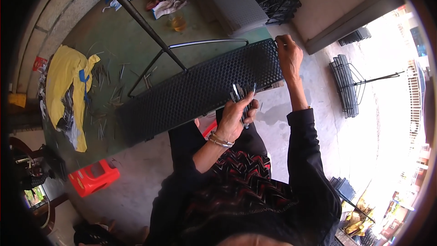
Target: Assembling a metal mesh panel by manually inserting small metal pins or fasteners into the perforations.
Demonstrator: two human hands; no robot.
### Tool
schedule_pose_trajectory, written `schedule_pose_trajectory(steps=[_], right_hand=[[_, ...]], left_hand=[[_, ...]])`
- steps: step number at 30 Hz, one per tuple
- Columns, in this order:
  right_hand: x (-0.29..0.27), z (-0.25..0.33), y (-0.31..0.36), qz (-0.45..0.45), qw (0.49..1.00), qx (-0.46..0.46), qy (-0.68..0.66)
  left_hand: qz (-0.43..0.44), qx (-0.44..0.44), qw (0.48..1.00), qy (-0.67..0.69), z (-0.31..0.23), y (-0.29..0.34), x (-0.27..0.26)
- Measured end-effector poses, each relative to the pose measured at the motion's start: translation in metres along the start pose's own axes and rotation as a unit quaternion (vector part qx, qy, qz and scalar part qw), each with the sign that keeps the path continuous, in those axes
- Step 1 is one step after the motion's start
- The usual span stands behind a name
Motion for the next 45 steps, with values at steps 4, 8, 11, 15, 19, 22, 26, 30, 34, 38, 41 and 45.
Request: schedule_pose_trajectory(steps=[4, 8, 11, 15, 19, 22, 26, 30, 34, 38, 41, 45], right_hand=[[0.005, 0.002, 0.001, 0.047, 0.990, 0.000, 0.129], [-0.014, 0.008, 0.010, 0.139, 0.989, 0.039, 0.023], [-0.031, 0.042, 0.041, 0.356, 0.923, 0.079, -0.119], [-0.031, 0.064, 0.072, 0.447, 0.863, 0.065, -0.227], [-0.029, 0.056, 0.077, 0.446, 0.858, 0.089, -0.240], [-0.029, 0.057, 0.078, 0.438, 0.844, 0.107, -0.292], [-0.027, 0.056, 0.077, 0.431, 0.853, 0.103, -0.277], [-0.036, 0.047, 0.064, 0.350, 0.881, 0.115, -0.297], [-0.043, 0.028, 0.027, 0.142, 0.970, 0.104, -0.168], [-0.031, 0.011, 0.006, 0.043, 0.986, 0.083, -0.136], [-0.018, 0.007, 0.000, 0.032, 0.991, 0.047, -0.119], [-0.002, -0.001, -0.002, 0.057, 0.995, 0.044, -0.070]], left_hand=[[-0.006, 0.029, 1.000, -0.005, -0.004, -0.001, 0.003], [0.007, 0.054, 0.998, -0.011, -0.009, -0.002, 0.007], [0.010, 0.077, 0.997, -0.015, -0.013, -0.003, 0.005], [0.012, 0.089, 0.995, -0.042, -0.013, 0.001, 0.012], [-0.012, 0.106, 0.993, -0.056, -0.010, 0.000, 0.015], [-0.017, 0.113, 0.991, -0.073, -0.012, 0.000, 0.016], [-0.019, 0.118, 0.989, -0.090, -0.014, -0.001, 0.014], [-0.042, 0.092, 0.993, -0.054, -0.009, -0.008, 0.002], [-0.064, 0.059, 0.996, -0.032, -0.003, -0.007, 0.000], [0.007, -0.007, 0.999, 0.051, 0.009, -0.012, 0.012], [0.003, -0.038, 0.995, 0.094, 0.016, -0.013, 0.011], [0.030, -0.051, 0.994, 0.097, 0.021, -0.015, 0.012]])
Point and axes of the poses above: each hand's wrist, its own y-axis away from the middle knuckle, its own x-axis out of the palm, z = x × y, the point moved 6 cm from there along -y, towards the middle knuckle, and after that the axes turned 12 degrees about y, right-handed, at the moved point
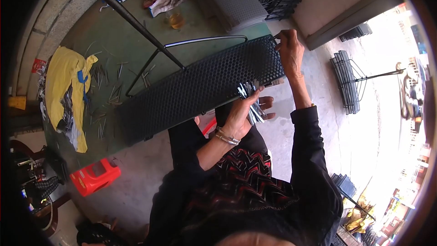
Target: Assembling a metal mesh panel by manually inserting small metal pins or fasteners into the perforations.
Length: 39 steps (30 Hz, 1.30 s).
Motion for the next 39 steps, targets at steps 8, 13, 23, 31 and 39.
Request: schedule_pose_trajectory(steps=[8, 13, 23, 31, 39], right_hand=[[0.001, -0.006, -0.008, -0.054, 0.985, -0.137, 0.093], [0.008, -0.005, -0.007, 0.027, 0.990, -0.129, 0.057], [-0.010, 0.015, 0.036, 0.247, 0.967, 0.016, -0.056], [-0.016, 0.045, 0.091, 0.403, 0.899, 0.069, -0.156], [-0.012, 0.044, 0.092, 0.379, 0.899, 0.072, -0.206]], left_hand=[[-0.029, 0.006, 0.998, -0.063, -0.001, 0.000, -0.012], [-0.033, 0.014, 0.998, -0.051, -0.003, 0.002, -0.013], [-0.005, 0.090, 0.991, -0.100, -0.019, 0.006, -0.004], [-0.043, 0.149, 0.976, -0.152, -0.020, 0.015, 0.010], [-0.045, 0.145, 0.975, -0.162, -0.023, 0.015, 0.005]])
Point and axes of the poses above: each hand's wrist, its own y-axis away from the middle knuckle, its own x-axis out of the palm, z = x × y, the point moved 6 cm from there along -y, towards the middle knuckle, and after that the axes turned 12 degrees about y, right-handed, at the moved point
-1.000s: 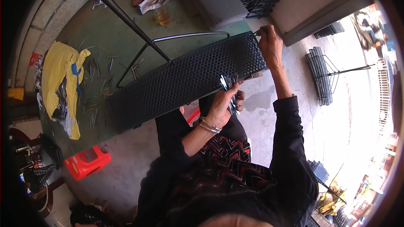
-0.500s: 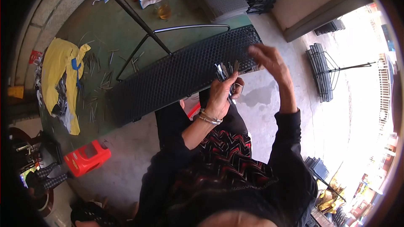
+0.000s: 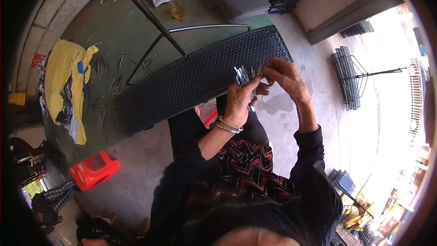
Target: Assembling a metal mesh panel by manually inserting small metal pins or fasteners into the perforations.
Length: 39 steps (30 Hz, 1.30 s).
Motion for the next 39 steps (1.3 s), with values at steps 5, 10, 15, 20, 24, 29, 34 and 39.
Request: schedule_pose_trajectory(steps=[5, 10, 15, 20, 24, 29, 34, 39], right_hand=[[-0.002, 0.002, 0.001, 0.005, 0.999, 0.029, 0.037], [-0.003, -0.001, 0.001, 0.018, 0.999, 0.040, 0.020], [-0.013, 0.005, 0.001, -0.025, 1.000, 0.005, -0.003], [-0.063, 0.012, -0.006, -0.288, 0.948, -0.078, 0.108], [-0.079, 0.000, -0.028, -0.360, 0.924, -0.071, 0.109], [-0.081, -0.006, -0.045, -0.373, 0.916, -0.066, 0.136], [-0.073, -0.011, -0.063, -0.354, 0.926, -0.067, 0.111], [-0.069, -0.018, -0.072, -0.347, 0.918, -0.084, 0.172]], left_hand=[[-0.001, 0.005, 1.000, -0.018, 0.000, 0.000, -0.002], [0.003, -0.003, 1.000, -0.018, 0.000, -0.001, 0.000], [-0.009, -0.013, 1.000, -0.025, 0.001, -0.004, -0.004], [-0.016, -0.037, 0.999, -0.037, 0.007, -0.001, -0.005], [0.015, -0.082, 0.997, -0.004, 0.017, -0.001, 0.001], [0.026, -0.104, 0.994, 0.012, 0.025, -0.002, -0.007], [0.005, -0.099, 0.994, 0.038, 0.029, -0.005, -0.011], [-0.013, -0.095, 0.993, 0.065, 0.032, -0.008, -0.016]])
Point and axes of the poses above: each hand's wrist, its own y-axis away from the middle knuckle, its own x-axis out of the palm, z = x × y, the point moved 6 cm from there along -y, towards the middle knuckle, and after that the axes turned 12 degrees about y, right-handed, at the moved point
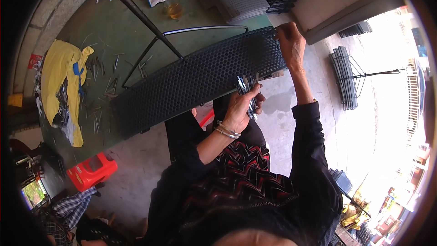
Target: Assembling a metal mesh panel by manually inserting small metal pins or fasteners into the perforations.
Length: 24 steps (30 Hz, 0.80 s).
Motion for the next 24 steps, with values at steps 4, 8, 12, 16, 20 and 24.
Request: schedule_pose_trajectory(steps=[4, 8, 12, 16, 20, 24], right_hand=[[0.009, -0.001, -0.001, 0.014, 0.998, -0.029, 0.058], [0.007, 0.010, -0.001, -0.022, 0.985, -0.090, 0.146], [0.011, 0.013, 0.002, -0.013, 0.977, -0.114, 0.177], [0.008, 0.006, 0.004, -0.022, 0.984, -0.053, 0.169], [0.004, 0.010, 0.014, -0.026, 0.970, -0.042, 0.239], [-0.009, 0.016, 0.027, 0.017, 0.975, -0.045, 0.218]], left_hand=[[0.008, -0.019, 0.999, 0.025, 0.002, 0.002, 0.000], [0.016, -0.024, 0.999, 0.021, 0.000, 0.006, 0.005], [0.024, -0.013, 0.999, 0.027, -0.001, 0.006, 0.004], [0.030, -0.007, 0.998, 0.047, -0.002, 0.008, 0.006], [0.045, 0.002, 0.998, 0.041, -0.004, 0.009, 0.007], [0.045, 0.018, 0.999, 0.011, -0.008, 0.010, 0.010]])
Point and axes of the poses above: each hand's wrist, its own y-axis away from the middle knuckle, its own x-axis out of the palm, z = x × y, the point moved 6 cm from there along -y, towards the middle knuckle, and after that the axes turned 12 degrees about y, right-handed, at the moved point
